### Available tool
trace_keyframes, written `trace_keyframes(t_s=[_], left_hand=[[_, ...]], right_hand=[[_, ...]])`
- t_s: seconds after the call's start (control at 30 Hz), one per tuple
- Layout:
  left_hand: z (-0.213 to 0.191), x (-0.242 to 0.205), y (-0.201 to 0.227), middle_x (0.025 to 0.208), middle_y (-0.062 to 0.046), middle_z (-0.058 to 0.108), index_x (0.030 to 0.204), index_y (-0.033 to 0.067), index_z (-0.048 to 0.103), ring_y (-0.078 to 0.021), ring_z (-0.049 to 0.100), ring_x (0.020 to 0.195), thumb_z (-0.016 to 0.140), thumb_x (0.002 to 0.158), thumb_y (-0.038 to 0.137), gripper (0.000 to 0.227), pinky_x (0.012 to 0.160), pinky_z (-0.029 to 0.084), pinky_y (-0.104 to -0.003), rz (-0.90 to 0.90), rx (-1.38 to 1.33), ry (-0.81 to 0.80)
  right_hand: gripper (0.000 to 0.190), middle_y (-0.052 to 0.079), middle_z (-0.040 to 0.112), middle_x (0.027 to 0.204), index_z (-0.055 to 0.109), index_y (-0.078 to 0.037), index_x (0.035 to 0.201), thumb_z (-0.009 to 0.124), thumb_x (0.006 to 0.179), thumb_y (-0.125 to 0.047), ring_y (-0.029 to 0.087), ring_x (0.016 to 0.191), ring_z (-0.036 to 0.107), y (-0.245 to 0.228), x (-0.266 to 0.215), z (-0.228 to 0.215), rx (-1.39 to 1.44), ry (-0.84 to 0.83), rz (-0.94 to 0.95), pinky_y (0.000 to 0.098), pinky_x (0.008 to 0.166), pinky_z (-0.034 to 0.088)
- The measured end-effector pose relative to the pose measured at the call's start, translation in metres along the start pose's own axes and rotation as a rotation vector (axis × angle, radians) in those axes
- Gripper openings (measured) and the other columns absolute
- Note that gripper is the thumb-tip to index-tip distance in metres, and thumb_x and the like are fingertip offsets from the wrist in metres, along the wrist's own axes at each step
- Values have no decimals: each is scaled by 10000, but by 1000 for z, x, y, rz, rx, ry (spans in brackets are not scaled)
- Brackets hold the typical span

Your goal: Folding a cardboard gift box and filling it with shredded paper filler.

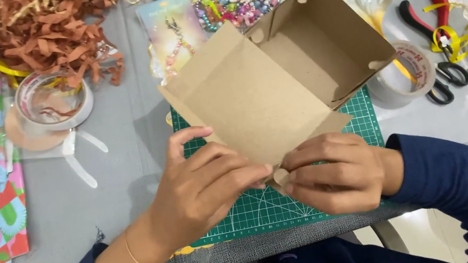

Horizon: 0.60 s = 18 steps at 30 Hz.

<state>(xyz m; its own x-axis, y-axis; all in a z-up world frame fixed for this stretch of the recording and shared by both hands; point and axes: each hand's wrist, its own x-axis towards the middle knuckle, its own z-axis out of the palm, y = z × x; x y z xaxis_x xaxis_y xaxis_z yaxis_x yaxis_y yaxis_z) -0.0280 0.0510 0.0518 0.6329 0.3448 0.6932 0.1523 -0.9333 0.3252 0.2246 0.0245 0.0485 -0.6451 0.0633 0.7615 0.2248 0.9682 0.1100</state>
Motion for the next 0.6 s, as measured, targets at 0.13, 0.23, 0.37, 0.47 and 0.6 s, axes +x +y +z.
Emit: trace_keyframes(t_s=[0.13, 0.23, 0.37, 0.47, 0.6], left_hand=[[2, -3, -2, 904, 63, 710, 1143, 173, 700, -143, 671, 825, 680, 1030, 53, 166, 1041, 354, -467, 1, 32, 5], [3, -3, -1, 840, 89, 694, 1145, 170, 694, -131, 655, 810, 652, 1040, 85, 141, 1068, 331, -449, -56, -14, 7], [1, -2, -1, 886, 81, 731, 1123, 140, 712, -133, 671, 835, 734, 989, 49, 164, 1061, 343, -437, -84, -92, 3], [0, -1, -2, 865, 71, 718, 1077, 120, 712, -141, 666, 822, 704, 995, 104, 84, 1074, 324, -431, -113, -156, -14], [1, -1, -1, 863, 78, 723, 1042, 144, 709, -138, 675, 826, 714, 991, 95, 71, 1078, 319, -445, -118, -149, -17]], right_hand=[[27, 168, 678, 1042, 732, 14, 948, 707, 941, 21, 323, 867, 761, -2, -1, 2, 85, -9, 58, 301, 751, 669], [70, 185, 699, 1086, 725, 46, 1008, 728, 944, 18, 310, 932, 767, -4, 0, 1, 118, -33, 97, 313, 800, 682], [76, 186, 705, 1066, 719, 57, 1003, 732, 939, 18, 313, 938, 756, -4, 2, -2, 135, -52, 115, 316, 827, 678], [90, 186, 704, 1099, 719, 59, 1032, 700, 960, 8, 317, 955, 755, -5, 1, -3, 151, -92, 151, 336, 839, 674], [80, 196, 719, 1059, 716, 65, 1004, 689, 958, 6, 313, 928, 764, -5, 5, -1, 149, -63, 142, 330, 840, 683]])
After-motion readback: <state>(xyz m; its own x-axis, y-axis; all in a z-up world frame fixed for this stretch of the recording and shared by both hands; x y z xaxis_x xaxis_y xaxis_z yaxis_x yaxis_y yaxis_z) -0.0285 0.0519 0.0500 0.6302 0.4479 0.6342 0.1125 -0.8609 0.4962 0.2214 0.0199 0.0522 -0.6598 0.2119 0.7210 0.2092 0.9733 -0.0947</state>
